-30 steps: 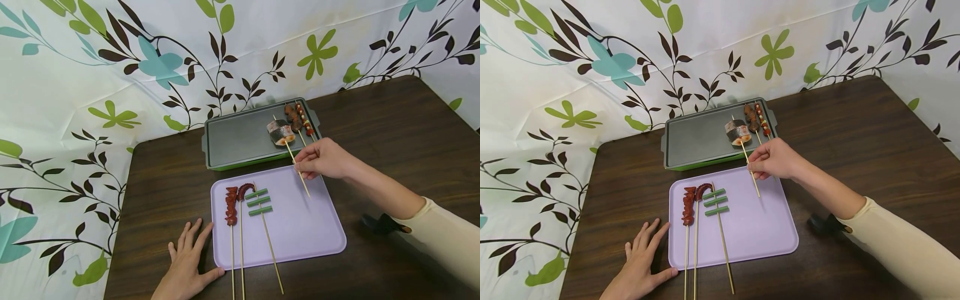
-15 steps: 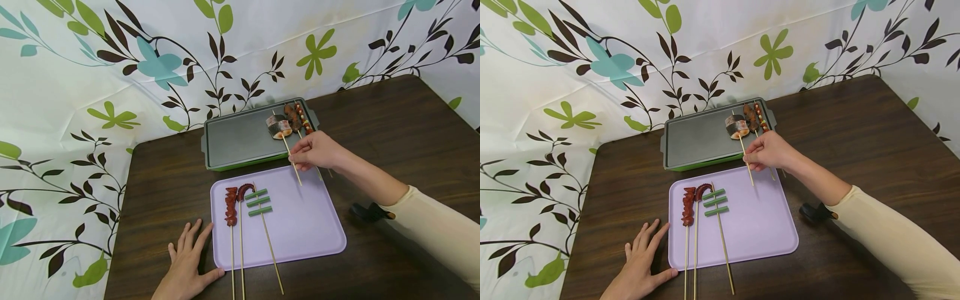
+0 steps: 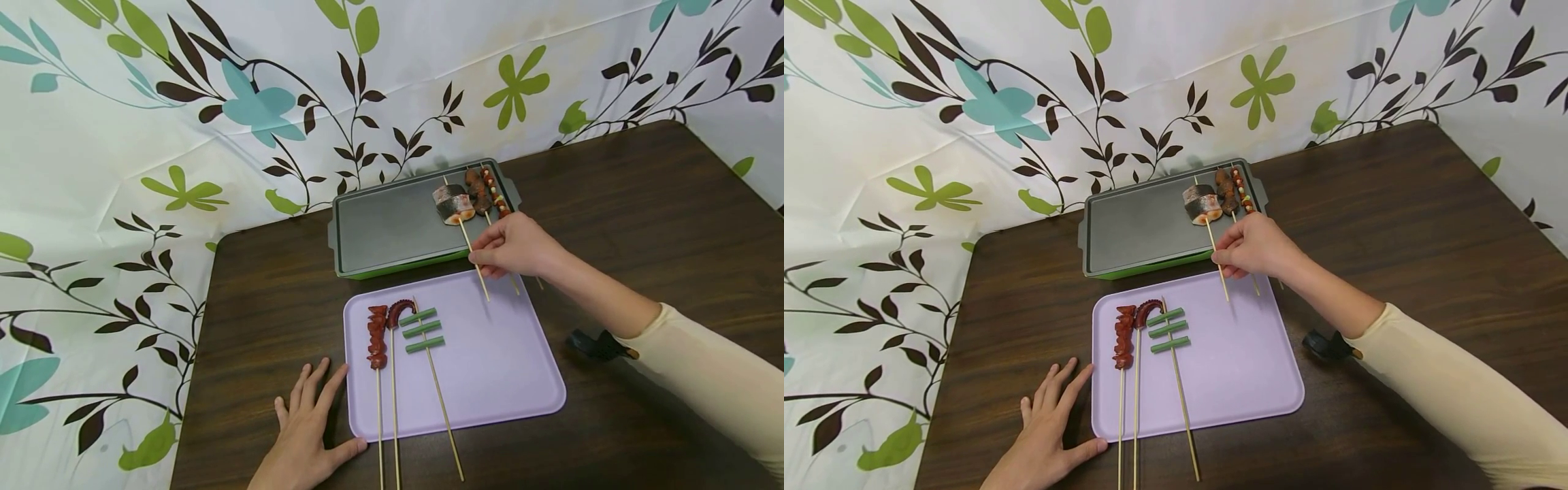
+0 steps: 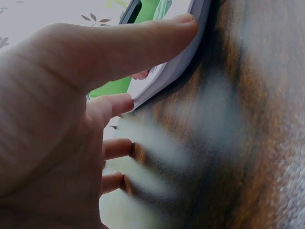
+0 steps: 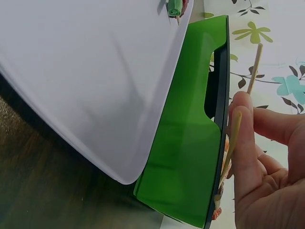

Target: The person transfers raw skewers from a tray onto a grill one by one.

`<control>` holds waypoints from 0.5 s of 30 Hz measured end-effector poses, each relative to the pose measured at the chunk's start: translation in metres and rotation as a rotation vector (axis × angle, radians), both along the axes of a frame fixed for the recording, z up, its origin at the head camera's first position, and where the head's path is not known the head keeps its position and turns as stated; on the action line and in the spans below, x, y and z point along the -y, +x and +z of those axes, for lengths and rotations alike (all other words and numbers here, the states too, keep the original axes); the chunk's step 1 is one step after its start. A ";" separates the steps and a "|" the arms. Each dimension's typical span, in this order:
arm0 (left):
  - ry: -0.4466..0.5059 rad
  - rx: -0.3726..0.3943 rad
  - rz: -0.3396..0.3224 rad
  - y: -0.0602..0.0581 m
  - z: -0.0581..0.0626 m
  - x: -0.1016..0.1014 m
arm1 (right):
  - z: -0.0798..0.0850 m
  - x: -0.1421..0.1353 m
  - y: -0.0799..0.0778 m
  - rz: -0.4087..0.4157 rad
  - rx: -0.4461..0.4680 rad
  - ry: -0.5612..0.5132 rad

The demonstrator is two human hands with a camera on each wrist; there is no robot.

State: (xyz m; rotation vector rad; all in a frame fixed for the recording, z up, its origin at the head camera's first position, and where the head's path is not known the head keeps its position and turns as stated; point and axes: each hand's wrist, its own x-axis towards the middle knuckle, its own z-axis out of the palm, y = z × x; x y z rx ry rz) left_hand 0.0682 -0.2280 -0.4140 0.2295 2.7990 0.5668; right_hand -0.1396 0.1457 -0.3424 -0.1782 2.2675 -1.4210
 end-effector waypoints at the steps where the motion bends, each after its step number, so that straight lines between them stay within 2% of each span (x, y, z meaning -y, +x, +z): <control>1: 0.003 -0.003 -0.001 0.000 0.000 0.000 | 0.000 0.000 0.000 0.000 -0.002 0.006; 15: 0.005 -0.068 -0.023 0.002 0.002 -0.002 | 0.003 0.001 0.005 0.013 -0.083 0.147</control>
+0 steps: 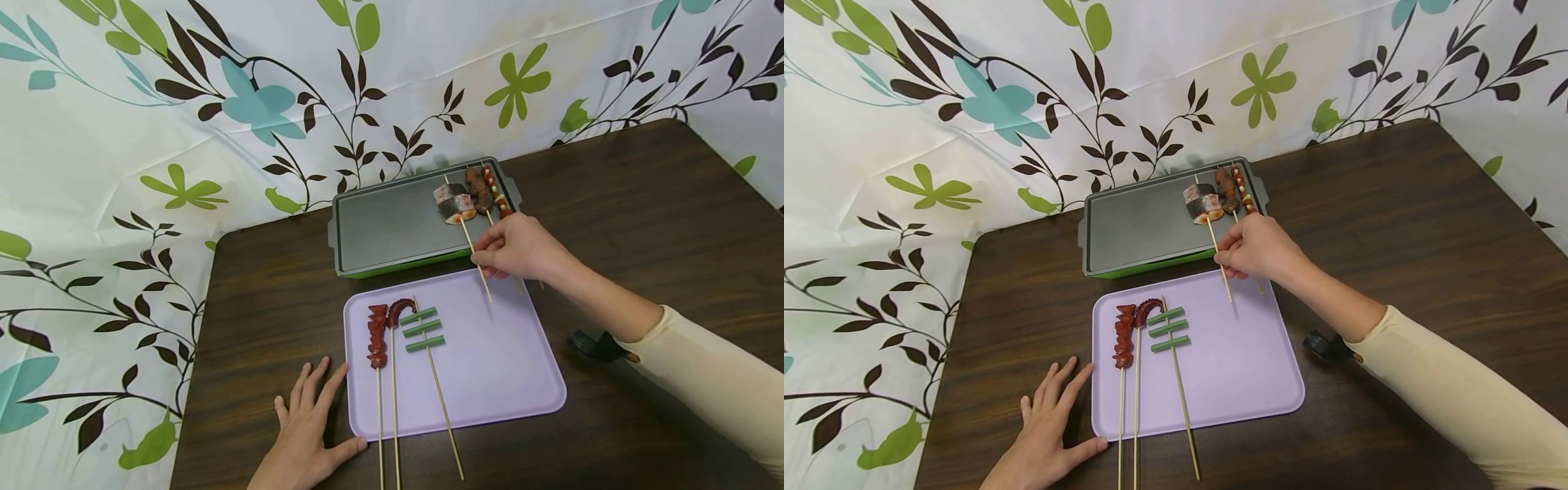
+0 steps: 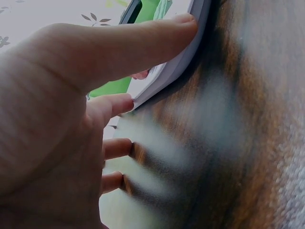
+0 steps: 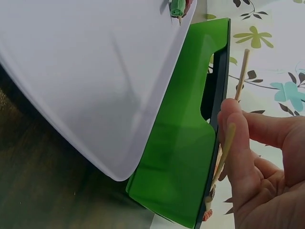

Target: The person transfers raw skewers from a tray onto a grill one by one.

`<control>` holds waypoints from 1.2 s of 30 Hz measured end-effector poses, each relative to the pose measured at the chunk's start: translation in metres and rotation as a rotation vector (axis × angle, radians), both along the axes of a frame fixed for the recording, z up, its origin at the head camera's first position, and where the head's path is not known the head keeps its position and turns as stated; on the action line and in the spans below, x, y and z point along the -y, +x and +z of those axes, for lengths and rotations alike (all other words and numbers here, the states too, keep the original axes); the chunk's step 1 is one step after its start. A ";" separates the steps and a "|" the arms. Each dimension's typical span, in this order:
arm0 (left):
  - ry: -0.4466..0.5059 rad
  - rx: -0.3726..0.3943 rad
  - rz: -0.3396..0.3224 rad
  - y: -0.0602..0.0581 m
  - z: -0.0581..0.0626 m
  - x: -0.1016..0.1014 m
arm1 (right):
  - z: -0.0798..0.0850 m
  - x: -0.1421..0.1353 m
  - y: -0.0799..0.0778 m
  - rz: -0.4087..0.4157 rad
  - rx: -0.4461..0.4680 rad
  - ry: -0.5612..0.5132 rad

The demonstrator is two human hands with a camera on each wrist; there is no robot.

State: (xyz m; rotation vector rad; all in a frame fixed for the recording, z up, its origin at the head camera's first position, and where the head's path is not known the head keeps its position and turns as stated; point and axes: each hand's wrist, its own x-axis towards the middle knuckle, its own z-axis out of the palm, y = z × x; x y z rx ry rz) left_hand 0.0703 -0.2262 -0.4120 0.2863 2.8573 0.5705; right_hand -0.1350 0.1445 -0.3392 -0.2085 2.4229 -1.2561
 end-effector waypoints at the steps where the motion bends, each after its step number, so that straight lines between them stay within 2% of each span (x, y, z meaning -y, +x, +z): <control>1: 0.000 0.001 0.000 0.000 0.000 0.000 | 0.000 0.000 0.001 0.004 -0.003 0.004; 13: 0.001 0.042 0.006 -0.001 0.000 0.001 | 0.007 -0.003 0.013 0.030 -0.043 0.020; 27: -0.004 0.064 0.018 -0.002 -0.001 0.001 | 0.011 -0.010 0.039 0.062 -0.037 0.026; 36: 0.003 0.068 0.018 -0.001 -0.001 0.001 | 0.010 -0.008 0.060 0.085 -0.043 -0.022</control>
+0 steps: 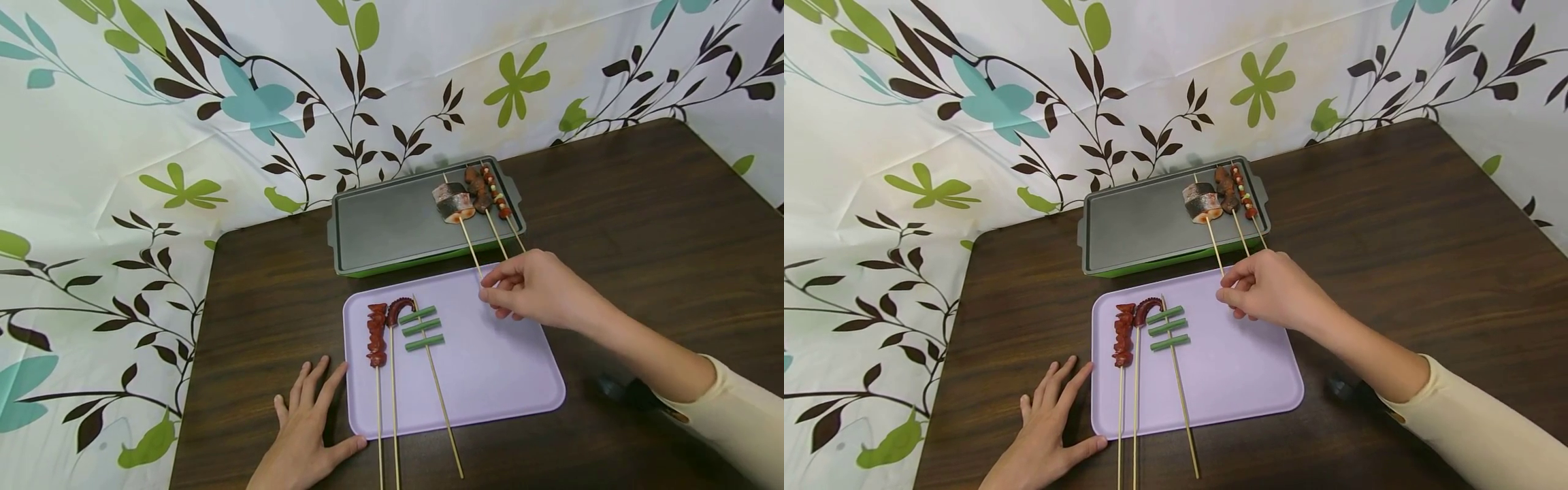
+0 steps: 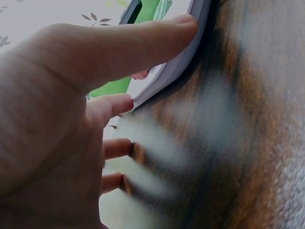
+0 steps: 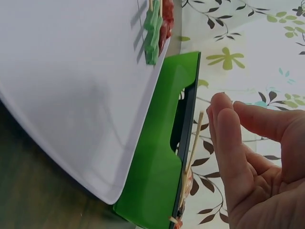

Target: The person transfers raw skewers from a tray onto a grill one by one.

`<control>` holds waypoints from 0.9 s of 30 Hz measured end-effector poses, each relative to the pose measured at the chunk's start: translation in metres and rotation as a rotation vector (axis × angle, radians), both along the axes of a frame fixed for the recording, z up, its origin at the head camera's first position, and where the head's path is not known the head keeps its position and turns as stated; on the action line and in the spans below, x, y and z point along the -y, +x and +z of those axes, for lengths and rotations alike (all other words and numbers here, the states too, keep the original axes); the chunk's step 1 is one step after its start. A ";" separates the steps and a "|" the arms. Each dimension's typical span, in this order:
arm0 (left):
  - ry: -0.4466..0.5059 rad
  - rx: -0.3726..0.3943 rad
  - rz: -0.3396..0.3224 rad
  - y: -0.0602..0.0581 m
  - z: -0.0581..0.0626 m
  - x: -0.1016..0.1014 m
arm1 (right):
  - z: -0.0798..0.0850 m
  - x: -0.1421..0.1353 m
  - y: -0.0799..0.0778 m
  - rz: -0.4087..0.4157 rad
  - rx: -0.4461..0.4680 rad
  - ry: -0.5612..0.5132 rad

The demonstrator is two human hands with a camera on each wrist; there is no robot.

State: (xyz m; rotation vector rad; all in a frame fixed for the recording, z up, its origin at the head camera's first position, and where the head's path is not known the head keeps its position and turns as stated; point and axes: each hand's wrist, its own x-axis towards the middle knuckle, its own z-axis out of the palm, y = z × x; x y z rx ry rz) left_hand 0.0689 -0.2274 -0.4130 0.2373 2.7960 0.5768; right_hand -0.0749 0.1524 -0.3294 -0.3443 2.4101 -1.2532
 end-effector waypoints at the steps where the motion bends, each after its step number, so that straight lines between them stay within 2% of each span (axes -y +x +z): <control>1: -0.001 0.001 0.001 0.000 0.000 0.000 | -0.001 0.001 0.003 0.005 0.000 -0.004; 8: 0.008 -0.007 0.002 0.000 0.000 0.000 | -0.012 0.006 0.023 0.043 0.023 -0.051; 14: 0.002 0.006 0.008 -0.001 0.001 -0.001 | -0.033 0.015 0.040 0.100 0.049 -0.059; 21: 0.000 0.014 0.010 -0.002 0.000 -0.001 | -0.055 0.027 0.055 0.171 0.043 -0.062; 27: -0.005 0.007 0.008 -0.001 0.001 -0.001 | -0.067 0.039 0.064 0.208 0.075 -0.107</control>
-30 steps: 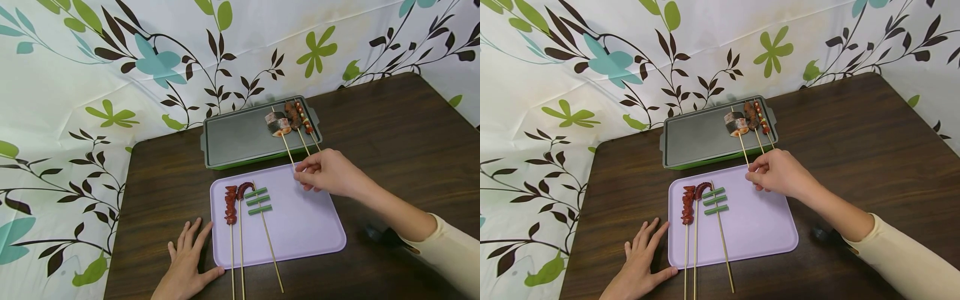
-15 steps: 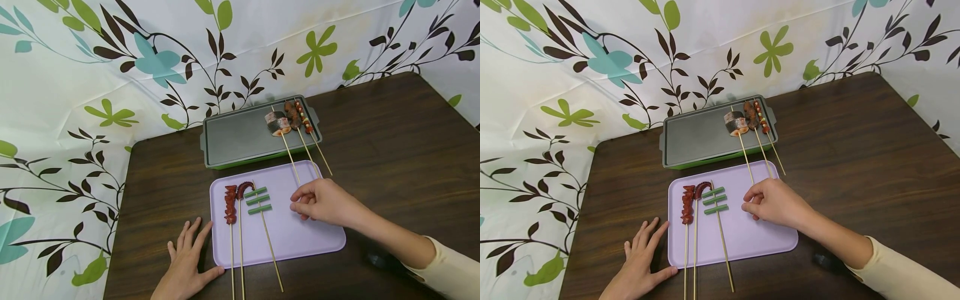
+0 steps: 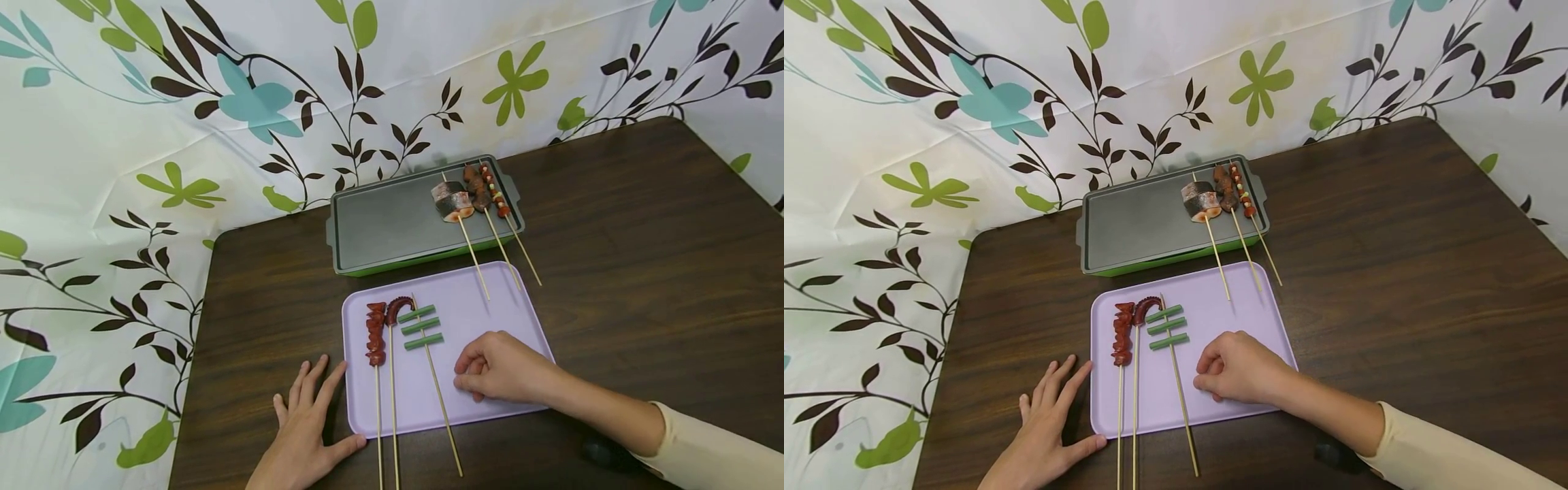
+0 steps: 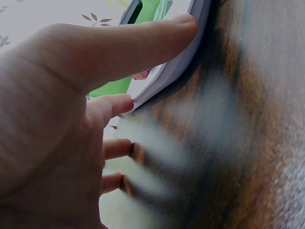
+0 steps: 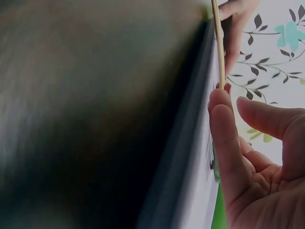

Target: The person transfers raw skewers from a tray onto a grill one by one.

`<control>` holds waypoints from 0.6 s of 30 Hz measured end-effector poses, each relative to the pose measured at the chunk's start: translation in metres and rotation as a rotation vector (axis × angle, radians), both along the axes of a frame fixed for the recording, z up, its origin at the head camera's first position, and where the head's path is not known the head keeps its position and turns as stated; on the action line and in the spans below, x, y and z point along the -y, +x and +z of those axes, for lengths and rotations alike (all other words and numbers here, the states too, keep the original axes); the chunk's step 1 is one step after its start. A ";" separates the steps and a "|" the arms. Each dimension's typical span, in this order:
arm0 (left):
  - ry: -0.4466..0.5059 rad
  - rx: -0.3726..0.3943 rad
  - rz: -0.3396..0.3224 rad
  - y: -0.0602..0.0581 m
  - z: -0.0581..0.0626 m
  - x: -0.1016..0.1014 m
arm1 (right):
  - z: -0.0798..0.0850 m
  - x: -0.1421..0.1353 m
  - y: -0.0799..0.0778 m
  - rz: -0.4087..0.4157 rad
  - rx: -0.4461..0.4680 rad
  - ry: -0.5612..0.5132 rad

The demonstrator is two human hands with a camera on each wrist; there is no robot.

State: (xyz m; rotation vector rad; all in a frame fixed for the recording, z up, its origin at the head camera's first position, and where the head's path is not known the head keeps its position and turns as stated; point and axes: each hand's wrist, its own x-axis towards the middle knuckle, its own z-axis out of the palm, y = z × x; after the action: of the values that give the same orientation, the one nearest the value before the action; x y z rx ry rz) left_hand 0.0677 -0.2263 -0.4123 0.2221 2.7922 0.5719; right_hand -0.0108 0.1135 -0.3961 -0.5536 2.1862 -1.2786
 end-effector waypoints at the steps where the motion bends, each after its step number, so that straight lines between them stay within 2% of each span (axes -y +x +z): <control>1: 0.000 -0.003 -0.001 0.000 0.000 0.000 | -0.001 0.002 0.001 0.003 0.002 -0.003; 9: 0.012 -0.033 -0.016 0.002 0.001 0.000 | -0.007 0.016 0.009 0.008 0.038 -0.008; 18: 0.015 -0.020 -0.005 0.001 0.000 0.001 | -0.014 0.025 0.012 0.002 0.089 -0.017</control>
State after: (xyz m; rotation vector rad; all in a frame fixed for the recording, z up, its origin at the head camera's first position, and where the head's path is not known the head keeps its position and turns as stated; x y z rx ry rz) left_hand 0.0692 -0.2271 -0.4125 0.2397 2.8066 0.5925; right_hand 0.0016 0.0884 -0.4097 -0.4956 2.1028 -1.2970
